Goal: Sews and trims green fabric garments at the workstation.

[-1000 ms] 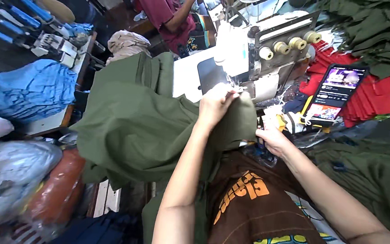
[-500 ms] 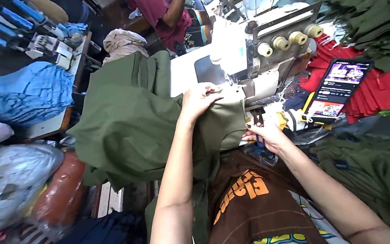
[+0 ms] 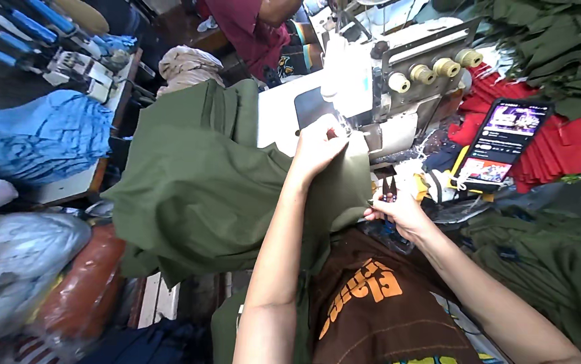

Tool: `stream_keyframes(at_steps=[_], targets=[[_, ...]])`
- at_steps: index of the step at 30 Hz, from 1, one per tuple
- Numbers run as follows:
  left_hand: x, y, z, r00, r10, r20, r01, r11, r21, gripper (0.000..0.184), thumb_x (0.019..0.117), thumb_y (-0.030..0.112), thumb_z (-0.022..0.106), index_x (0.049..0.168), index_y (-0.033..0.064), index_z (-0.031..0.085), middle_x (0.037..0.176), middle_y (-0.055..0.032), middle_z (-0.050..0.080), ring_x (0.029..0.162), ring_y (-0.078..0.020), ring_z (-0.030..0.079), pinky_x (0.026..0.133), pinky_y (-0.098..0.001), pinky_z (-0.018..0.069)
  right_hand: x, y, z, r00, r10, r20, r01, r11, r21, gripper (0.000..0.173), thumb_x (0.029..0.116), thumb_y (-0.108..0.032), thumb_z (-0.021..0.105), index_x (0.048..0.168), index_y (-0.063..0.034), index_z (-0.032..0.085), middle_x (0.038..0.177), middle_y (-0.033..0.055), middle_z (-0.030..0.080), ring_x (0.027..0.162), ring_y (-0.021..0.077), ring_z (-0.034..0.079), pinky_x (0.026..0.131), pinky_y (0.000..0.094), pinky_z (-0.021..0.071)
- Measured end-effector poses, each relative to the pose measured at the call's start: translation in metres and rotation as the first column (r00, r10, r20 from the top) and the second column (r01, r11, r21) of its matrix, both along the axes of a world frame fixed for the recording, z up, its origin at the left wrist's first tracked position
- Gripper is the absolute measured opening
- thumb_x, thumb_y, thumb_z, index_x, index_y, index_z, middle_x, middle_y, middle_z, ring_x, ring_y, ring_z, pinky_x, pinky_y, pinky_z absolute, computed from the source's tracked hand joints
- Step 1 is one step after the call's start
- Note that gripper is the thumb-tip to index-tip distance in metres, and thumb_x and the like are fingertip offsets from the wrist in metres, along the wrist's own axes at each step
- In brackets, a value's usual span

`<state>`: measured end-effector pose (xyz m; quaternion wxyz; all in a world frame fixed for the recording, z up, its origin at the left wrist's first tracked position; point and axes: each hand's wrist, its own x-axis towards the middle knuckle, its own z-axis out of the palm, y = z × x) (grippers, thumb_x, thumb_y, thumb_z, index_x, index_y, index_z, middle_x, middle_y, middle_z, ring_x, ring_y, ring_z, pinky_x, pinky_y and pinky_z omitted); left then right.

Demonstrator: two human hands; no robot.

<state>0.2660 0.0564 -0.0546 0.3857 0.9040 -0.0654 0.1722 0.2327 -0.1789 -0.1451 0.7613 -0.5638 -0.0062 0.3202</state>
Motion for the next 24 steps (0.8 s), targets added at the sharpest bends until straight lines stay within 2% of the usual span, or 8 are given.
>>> stream_keyframes(at_steps=[4,6,8,12,17,20,22,24], targets=[[-0.012,-0.002,-0.002,1.0,0.008,-0.018,-0.01,0.993,-0.115,0.016,0.0842,0.008,0.079,0.098,0.0074,0.07,0.088,0.0002,0.071,0.075,-0.0058,0.065,0.071,-0.0262,0.0557,-0.01,-0.005,-0.004,0.996,0.013,0.088,-0.01,1.0,-0.027,0.021,0.0849,0.009,0.067,0.1,-0.0009,0.057,0.066,0.0035,0.065,0.05,0.0112,0.061,0.048,0.0237,0.0533],[-0.028,-0.007,0.002,0.996,0.058,-0.07,-0.069,0.986,-0.154,0.02,0.0821,0.006,0.081,0.098,0.01,0.07,0.082,0.0021,0.071,0.069,-0.0058,0.064,0.064,-0.0256,0.0544,-0.014,-0.009,-0.007,0.995,0.044,0.086,-0.043,0.999,-0.018,0.033,0.0832,0.01,0.069,0.111,-0.0005,0.054,0.075,0.0043,0.063,0.051,0.0111,0.059,0.046,0.0236,0.0528],[-0.045,-0.012,0.006,0.99,0.098,-0.102,-0.114,0.98,-0.164,0.024,0.0805,0.003,0.081,0.098,0.0114,0.068,0.078,0.0,0.069,0.06,-0.0097,0.06,0.053,-0.027,0.0505,-0.017,-0.013,-0.01,0.993,0.076,0.089,-0.077,0.997,0.003,0.044,0.0827,0.01,0.068,0.121,-0.0024,0.05,0.08,0.0041,0.064,0.051,0.0111,0.059,0.045,0.0238,0.0527],[-0.043,-0.014,0.004,0.981,0.152,-0.118,-0.163,0.982,-0.097,0.019,0.0846,0.006,0.08,0.099,0.0131,0.069,0.079,0.0022,0.07,0.059,-0.0088,0.06,0.052,-0.0267,0.0499,-0.017,-0.015,-0.012,0.99,0.094,0.11,-0.096,0.995,0.011,0.046,0.0841,0.009,0.067,0.125,-0.0024,0.052,0.08,0.0031,0.065,0.051,0.0103,0.059,0.045,0.0226,0.0523],[-0.036,-0.013,0.001,0.965,0.208,-0.159,-0.219,0.974,-0.053,0.009,0.0881,0.009,0.074,0.096,0.0139,0.073,0.082,0.0042,0.07,0.063,-0.0058,0.06,0.058,-0.0275,0.0516,-0.015,-0.018,-0.01,0.982,0.124,0.144,-0.125,0.992,-0.002,0.046,0.0848,0.007,0.067,0.127,-0.0024,0.053,0.082,0.0031,0.065,0.052,0.0103,0.059,0.047,0.0235,0.053],[-0.038,-0.015,-0.003,0.974,0.203,-0.105,-0.207,0.978,-0.023,0.01,0.0904,0.007,0.073,0.098,0.0111,0.076,0.097,0.0013,0.074,0.083,-0.005,0.069,0.077,-0.0283,0.0595,-0.015,-0.018,-0.011,0.98,0.132,0.147,-0.134,0.991,0.003,0.043,0.0852,0.007,0.067,0.126,-0.0016,0.056,0.081,0.0023,0.065,0.052,0.0097,0.059,0.047,0.023,0.0538],[-0.04,-0.02,-0.009,0.982,0.171,0.083,-0.182,0.972,0.147,0.012,0.0911,0.004,0.071,0.1,0.0079,0.078,0.101,-0.0057,0.074,0.092,-0.0125,0.071,0.084,-0.0323,0.06,-0.015,-0.018,-0.011,0.978,0.155,0.136,-0.157,0.988,0.001,0.042,0.0862,0.006,0.066,0.127,-0.0006,0.057,0.081,0.0011,0.065,0.052,0.0085,0.058,0.048,0.0221,0.0536],[-0.046,-0.037,-0.016,0.951,0.197,0.236,-0.275,0.889,0.366,0.014,0.0943,0.004,0.068,0.103,0.0077,0.078,0.103,-0.0119,0.073,0.097,-0.0244,0.07,0.083,-0.041,0.0584,-0.014,-0.019,-0.011,0.975,0.181,0.127,-0.181,0.983,-0.007,0.038,0.0875,0.005,0.065,0.125,0.0012,0.059,0.079,0.0004,0.065,0.053,0.0076,0.059,0.049,0.0216,0.0538]])
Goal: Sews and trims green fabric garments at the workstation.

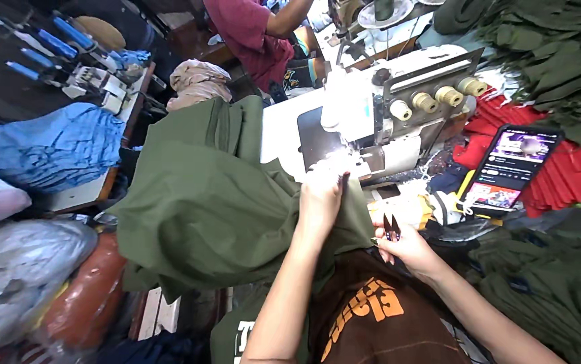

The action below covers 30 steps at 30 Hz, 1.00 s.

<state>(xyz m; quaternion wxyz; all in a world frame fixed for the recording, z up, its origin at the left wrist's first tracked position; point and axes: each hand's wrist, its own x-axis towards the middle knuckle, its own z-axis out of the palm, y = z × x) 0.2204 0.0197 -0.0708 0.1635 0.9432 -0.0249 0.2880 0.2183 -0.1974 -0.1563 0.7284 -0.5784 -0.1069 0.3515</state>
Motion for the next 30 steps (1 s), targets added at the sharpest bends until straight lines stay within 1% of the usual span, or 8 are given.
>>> stream_keyframes(at_steps=[1,4,6,11,15,19,24,30], targets=[[-0.004,-0.012,-0.005,0.996,0.084,0.031,-0.087,0.989,0.115,0.018,0.0949,0.003,0.066,0.106,0.0092,0.078,0.105,-0.0129,0.072,0.098,-0.0278,0.069,0.082,-0.044,0.0568,0.0,-0.001,0.001,1.0,0.01,-0.002,-0.01,1.0,-0.005,0.034,0.0885,0.005,0.065,0.122,0.0021,0.061,0.078,0.0005,0.067,0.053,0.0071,0.059,0.05,0.0214,0.0537],[-0.017,-0.047,-0.025,0.961,0.269,0.059,-0.275,0.922,0.271,0.026,0.0936,0.001,0.063,0.111,0.0122,0.078,0.123,-0.0109,0.071,0.116,-0.0281,0.064,0.099,-0.0502,0.0437,-0.001,-0.005,0.005,0.999,0.047,0.006,-0.047,0.999,-0.02,0.016,0.091,0.003,0.064,0.106,-0.0021,0.067,0.071,-0.0021,0.067,0.052,0.0047,0.06,0.05,0.0194,0.0525],[-0.019,-0.06,-0.036,0.951,0.305,0.05,-0.305,0.903,0.303,0.028,0.0906,0.0,0.063,0.112,0.011,0.078,0.122,-0.0112,0.072,0.107,-0.0274,0.068,0.096,-0.0498,0.0455,-0.001,-0.007,0.006,0.999,0.044,-0.001,-0.044,0.999,-0.025,0.013,0.0909,0.003,0.063,0.1,-0.005,0.067,0.065,-0.0034,0.066,0.051,0.0045,0.06,0.05,0.0192,0.0519],[-0.008,-0.067,-0.042,0.934,0.355,0.027,-0.341,0.87,0.355,0.043,0.0951,0.003,0.057,0.134,0.0173,0.069,0.136,-0.004,0.067,0.112,-0.0212,0.066,0.098,-0.0445,0.0413,0.004,-0.01,0.009,1.0,-0.013,-0.001,0.013,1.0,-0.004,0.014,0.0904,0.001,0.065,0.103,-0.0038,0.068,0.066,-0.0018,0.067,0.05,0.0053,0.06,0.049,0.0195,0.0521],[0.001,-0.061,-0.042,0.935,0.34,0.097,-0.353,0.888,0.294,0.043,0.099,0.007,0.053,0.139,0.0174,0.066,0.138,-0.0057,0.066,0.121,-0.0205,0.062,0.102,-0.0426,0.0404,0.006,-0.01,0.016,0.999,-0.046,0.017,0.046,0.999,0.028,0.017,0.0909,0.001,0.065,0.107,-0.0022,0.07,0.07,-0.0003,0.068,0.05,0.005,0.059,0.049,0.0191,0.0516],[0.003,-0.053,-0.033,0.954,0.273,0.125,-0.289,0.949,0.126,0.026,0.0985,0.004,0.055,0.116,0.0074,0.074,0.117,-0.0081,0.074,0.115,-0.0223,0.067,0.104,-0.0403,0.049,0.007,-0.009,0.019,0.995,-0.089,0.051,0.087,0.995,0.04,0.026,0.0903,0.004,0.064,0.116,0.0001,0.066,0.08,0.0005,0.069,0.052,0.0062,0.059,0.049,0.02,0.0531],[0.01,-0.014,-0.015,0.991,0.09,-0.102,-0.099,0.991,-0.085,0.029,0.1038,0.012,0.051,0.126,0.0034,0.067,0.132,-0.0105,0.068,0.129,-0.0236,0.059,0.113,-0.0424,0.0439,0.02,0.009,0.031,0.966,-0.164,0.198,0.146,0.984,0.104,0.052,0.0889,0.006,0.064,0.138,-0.0023,0.05,0.089,0.0027,0.066,0.053,0.0088,0.059,0.045,0.022,0.0533],[0.046,0.024,0.004,0.956,0.065,-0.287,-0.082,0.996,-0.046,0.036,0.107,0.023,0.052,0.136,0.0052,0.063,0.141,-0.0141,0.061,0.131,-0.0315,0.057,0.114,-0.0505,0.0425,0.056,0.04,0.046,0.892,-0.223,0.394,0.232,0.972,0.026,0.029,0.0966,-0.001,0.062,0.125,-0.0012,0.066,0.092,0.003,0.07,0.055,0.0025,0.058,0.051,0.0174,0.0528]])
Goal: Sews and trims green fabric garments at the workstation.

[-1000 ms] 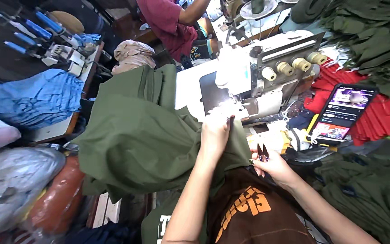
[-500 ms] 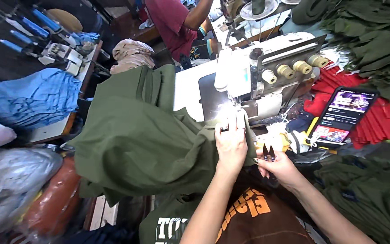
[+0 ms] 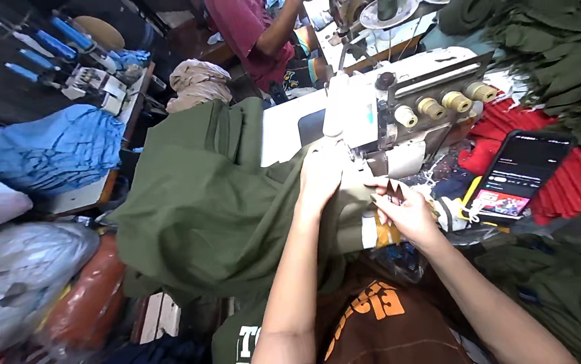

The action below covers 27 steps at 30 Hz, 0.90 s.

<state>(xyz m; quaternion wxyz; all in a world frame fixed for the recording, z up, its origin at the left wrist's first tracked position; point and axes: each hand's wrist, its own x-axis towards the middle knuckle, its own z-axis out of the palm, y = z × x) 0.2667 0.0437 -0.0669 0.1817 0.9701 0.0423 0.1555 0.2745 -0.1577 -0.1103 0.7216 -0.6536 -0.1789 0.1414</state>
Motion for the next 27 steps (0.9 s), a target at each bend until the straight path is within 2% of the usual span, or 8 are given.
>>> stream_keyframes(at_steps=[5,8,12,16,18,21,24,27], targets=[[0.056,0.025,0.006,0.99,0.124,-0.062,-0.126,0.992,-0.015,0.04,0.1077,0.028,0.045,0.135,0.0029,0.061,0.129,-0.0192,0.067,0.127,-0.0333,0.061,0.11,-0.0531,0.0449,0.007,0.015,-0.006,0.988,-0.104,0.114,0.112,0.992,-0.062,0.022,0.1006,-0.007,0.058,0.117,-0.0005,0.071,0.079,-0.0011,0.069,0.054,-0.001,0.057,0.05,0.0148,0.05],[0.073,0.039,0.007,0.975,0.221,-0.015,-0.222,0.974,-0.055,0.037,0.1057,0.02,0.047,0.137,0.0033,0.06,0.131,-0.02,0.065,0.123,-0.035,0.063,0.106,-0.0541,0.0479,0.005,0.016,-0.01,0.984,-0.112,0.137,0.123,0.989,-0.077,0.023,0.1013,-0.01,0.058,0.118,0.0001,0.071,0.081,-0.0005,0.069,0.055,-0.0014,0.058,0.051,0.0141,0.0506],[0.059,0.058,0.001,0.881,0.465,-0.085,-0.473,0.872,-0.125,0.04,0.1064,0.027,0.053,0.133,-0.0019,0.062,0.131,-0.0253,0.064,0.123,-0.0428,0.061,0.104,-0.0595,0.0471,0.007,0.011,-0.001,0.991,-0.055,0.125,0.073,0.987,-0.145,0.025,0.1019,-0.011,0.058,0.121,-0.0013,0.07,0.089,0.0016,0.07,0.059,-0.0013,0.059,0.054,0.0148,0.0509],[-0.013,0.065,0.001,0.798,0.553,0.239,-0.539,0.833,-0.128,0.029,0.1033,0.024,0.06,0.12,0.002,0.07,0.124,-0.0238,0.066,0.116,-0.0449,0.061,0.098,-0.0647,0.045,0.006,0.012,0.018,0.992,0.027,0.121,-0.008,0.988,-0.156,0.021,0.1027,-0.013,0.058,0.115,-0.001,0.07,0.083,0.0,0.069,0.057,-0.0014,0.057,0.054,0.0153,0.05],[-0.046,0.057,0.015,0.679,0.594,0.431,-0.557,0.8,-0.223,0.026,0.1008,0.021,0.064,0.117,0.003,0.071,0.122,-0.0218,0.064,0.113,-0.0378,0.06,0.097,-0.0543,0.0469,0.004,0.021,0.026,0.982,0.043,0.181,-0.021,0.992,-0.123,0.02,0.1017,-0.012,0.06,0.114,0.0008,0.07,0.088,0.0043,0.068,0.057,0.0012,0.057,0.054,0.0177,0.0518],[-0.084,0.027,0.039,0.55,0.509,0.662,-0.304,0.86,-0.409,0.019,0.0993,0.008,0.063,0.116,0.0003,0.067,0.113,-0.01,0.054,0.099,-0.0124,0.057,0.085,-0.0224,0.0515,0.004,0.038,0.04,0.968,0.096,0.234,-0.068,0.99,-0.126,0.032,0.1012,-0.01,0.06,0.133,-0.0086,0.065,0.105,0.0089,0.068,0.057,0.0058,0.059,0.053,0.0225,0.0551],[-0.106,-0.01,0.049,0.536,0.422,0.731,-0.065,0.884,-0.462,0.018,0.0988,0.0,0.058,0.115,-0.0028,0.066,0.113,-0.008,0.053,0.091,-0.0077,0.058,0.074,-0.018,0.0525,0.006,0.042,0.047,0.946,0.268,0.183,-0.223,0.946,-0.235,0.043,0.1034,-0.013,0.058,0.146,-0.019,0.057,0.109,0.0084,0.068,0.057,0.009,0.059,0.053,0.0271,0.0545],[-0.115,-0.039,0.036,0.648,0.381,0.659,0.054,0.841,-0.538,0.016,0.0981,-0.001,0.056,0.111,-0.0065,0.063,0.11,-0.0095,0.052,0.076,-0.0053,0.061,0.06,-0.0177,0.057,0.001,0.02,0.038,0.879,0.369,0.302,-0.262,0.903,-0.341,0.028,0.1041,-0.019,0.056,0.127,-0.009,0.069,0.109,0.0081,0.069,0.069,0.0077,0.062,0.063,0.025,0.055]])
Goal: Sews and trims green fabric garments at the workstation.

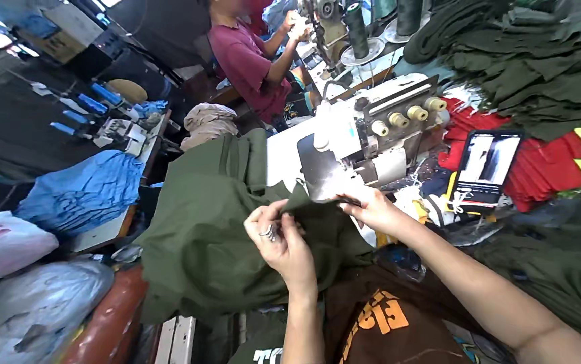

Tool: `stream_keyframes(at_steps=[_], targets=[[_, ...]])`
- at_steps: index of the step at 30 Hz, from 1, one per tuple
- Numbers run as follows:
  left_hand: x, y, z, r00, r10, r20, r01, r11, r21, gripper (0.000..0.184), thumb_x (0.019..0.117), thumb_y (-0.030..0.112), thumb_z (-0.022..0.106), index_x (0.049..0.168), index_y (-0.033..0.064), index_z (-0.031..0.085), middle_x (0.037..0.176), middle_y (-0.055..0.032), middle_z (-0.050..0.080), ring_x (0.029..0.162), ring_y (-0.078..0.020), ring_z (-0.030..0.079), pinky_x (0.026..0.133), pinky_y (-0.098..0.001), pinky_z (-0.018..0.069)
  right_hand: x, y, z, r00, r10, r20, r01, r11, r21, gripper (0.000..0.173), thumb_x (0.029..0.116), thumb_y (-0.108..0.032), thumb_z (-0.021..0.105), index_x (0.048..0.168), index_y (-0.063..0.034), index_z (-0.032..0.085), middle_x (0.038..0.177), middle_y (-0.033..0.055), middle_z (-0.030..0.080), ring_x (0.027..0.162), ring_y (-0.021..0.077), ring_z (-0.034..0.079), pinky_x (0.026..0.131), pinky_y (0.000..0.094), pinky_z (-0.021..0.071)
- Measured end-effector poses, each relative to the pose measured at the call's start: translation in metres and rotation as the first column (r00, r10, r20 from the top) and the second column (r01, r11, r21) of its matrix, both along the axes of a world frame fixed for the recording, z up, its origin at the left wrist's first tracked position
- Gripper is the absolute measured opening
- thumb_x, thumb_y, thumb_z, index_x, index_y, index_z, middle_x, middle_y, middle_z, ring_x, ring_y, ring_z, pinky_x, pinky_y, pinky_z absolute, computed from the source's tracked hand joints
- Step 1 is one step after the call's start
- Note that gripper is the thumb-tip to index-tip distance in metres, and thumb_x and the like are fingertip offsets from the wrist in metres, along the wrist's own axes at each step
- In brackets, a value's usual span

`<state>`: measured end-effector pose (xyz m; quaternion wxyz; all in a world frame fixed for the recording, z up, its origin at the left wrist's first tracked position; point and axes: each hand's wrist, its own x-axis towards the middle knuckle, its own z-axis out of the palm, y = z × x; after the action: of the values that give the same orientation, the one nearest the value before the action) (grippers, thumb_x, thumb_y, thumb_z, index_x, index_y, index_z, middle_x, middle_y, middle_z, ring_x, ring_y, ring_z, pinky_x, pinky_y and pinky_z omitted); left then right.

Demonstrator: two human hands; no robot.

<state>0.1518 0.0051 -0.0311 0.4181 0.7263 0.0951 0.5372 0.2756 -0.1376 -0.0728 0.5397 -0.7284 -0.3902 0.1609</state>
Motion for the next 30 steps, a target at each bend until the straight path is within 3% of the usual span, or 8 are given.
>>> stream_keyframes(at_steps=[3,8,12,15,18,20,24,30], targets=[[0.006,-0.019,-0.027,0.97,-0.21,-0.12,0.2,0.975,-0.093,0.016,0.0975,-0.004,0.056,0.109,-0.0079,0.065,0.112,-0.0145,0.056,0.081,-0.0116,0.067,0.065,-0.0247,0.0633,0.0,-0.031,-0.022,0.973,-0.112,0.204,0.137,0.984,-0.114,0.025,0.1004,-0.014,0.057,0.119,-0.0068,0.072,0.12,0.0121,0.07,0.108,0.0225,0.068,0.096,0.042,0.0551],[0.034,-0.025,0.003,0.993,-0.121,-0.012,0.12,0.966,0.229,0.013,0.0998,0.006,0.059,0.106,0.0063,0.07,0.115,-0.0055,0.056,0.109,-0.0085,0.056,0.095,-0.0221,0.0498,-0.013,-0.051,-0.033,0.998,-0.068,-0.011,0.066,0.989,-0.134,0.055,0.09,-0.024,0.077,0.14,-0.0067,0.06,0.142,0.0146,0.058,0.126,0.0233,0.06,0.105,0.0436,0.0506],[0.067,0.028,0.077,0.982,0.009,0.19,-0.107,0.851,0.514,0.021,0.1024,0.005,0.054,0.117,0.0026,0.069,0.126,-0.0133,0.054,0.123,-0.0186,0.051,0.105,-0.0312,0.0432,-0.026,-0.04,-0.037,0.986,0.063,-0.154,-0.077,0.993,-0.088,0.035,0.0895,-0.021,0.077,0.121,-0.0058,0.07,0.113,0.0088,0.073,0.107,0.0157,0.069,0.099,0.0439,0.0544],[0.101,0.081,0.105,0.99,-0.007,0.139,-0.081,0.785,0.615,0.02,0.1007,0.005,0.056,0.116,-0.0029,0.066,0.123,-0.023,0.055,0.119,-0.0283,0.052,0.103,-0.0371,0.0427,-0.024,-0.034,-0.027,0.935,-0.052,-0.352,0.063,0.998,0.019,0.027,0.0888,-0.013,0.076,0.113,-0.0029,0.07,0.098,0.0026,0.073,0.079,0.0024,0.066,0.074,0.0235,0.0572],[0.086,0.092,0.082,0.907,0.0,-0.421,0.198,0.882,0.427,0.044,0.1009,0.007,0.059,0.142,-0.0017,0.047,0.145,-0.0225,0.052,0.125,-0.0281,0.06,0.1,-0.04,0.0541,-0.017,-0.033,-0.027,0.802,-0.087,-0.591,0.147,0.988,0.053,0.028,0.0884,-0.011,0.076,0.113,-0.0036,0.065,0.075,-0.0012,0.062,0.048,0.0028,0.047,0.045,0.0192,0.042],[0.072,0.074,0.038,0.814,-0.039,-0.58,0.287,0.895,0.342,0.033,0.1027,0.006,0.057,0.134,-0.0023,0.056,0.133,-0.0197,0.062,0.115,-0.0276,0.067,0.098,-0.0448,0.0564,-0.016,-0.035,-0.036,0.766,-0.065,-0.64,0.13,0.99,0.054,0.02,0.0911,-0.011,0.073,0.107,-0.0043,0.062,0.063,-0.0041,0.053,0.042,0.0031,0.043,0.042,0.019,0.0403],[0.046,0.021,-0.061,0.815,0.084,-0.573,0.212,0.877,0.43,0.024,0.1016,0.014,0.06,0.115,0.002,0.076,0.122,-0.0141,0.073,0.117,-0.0285,0.069,0.106,-0.0486,0.0513,-0.02,-0.039,-0.049,0.709,-0.062,-0.702,0.09,0.996,0.004,0.014,0.097,-0.012,0.067,0.106,-0.0055,0.06,0.059,-0.0064,0.052,0.042,0.0018,0.044,0.043,0.0174,0.0406],[0.064,0.025,-0.06,0.772,0.073,-0.631,0.289,0.844,0.451,0.035,0.1068,0.022,0.049,0.131,0.0068,0.069,0.137,-0.0107,0.067,0.137,-0.0266,0.056,0.121,-0.0595,0.0286,-0.009,-0.031,-0.044,0.661,-0.125,-0.739,0.234,0.971,0.045,0.01,0.0961,-0.009,0.067,0.102,-0.0067,0.06,0.06,-0.0058,0.054,0.042,0.0016,0.045,0.042,0.0166,0.0412]])
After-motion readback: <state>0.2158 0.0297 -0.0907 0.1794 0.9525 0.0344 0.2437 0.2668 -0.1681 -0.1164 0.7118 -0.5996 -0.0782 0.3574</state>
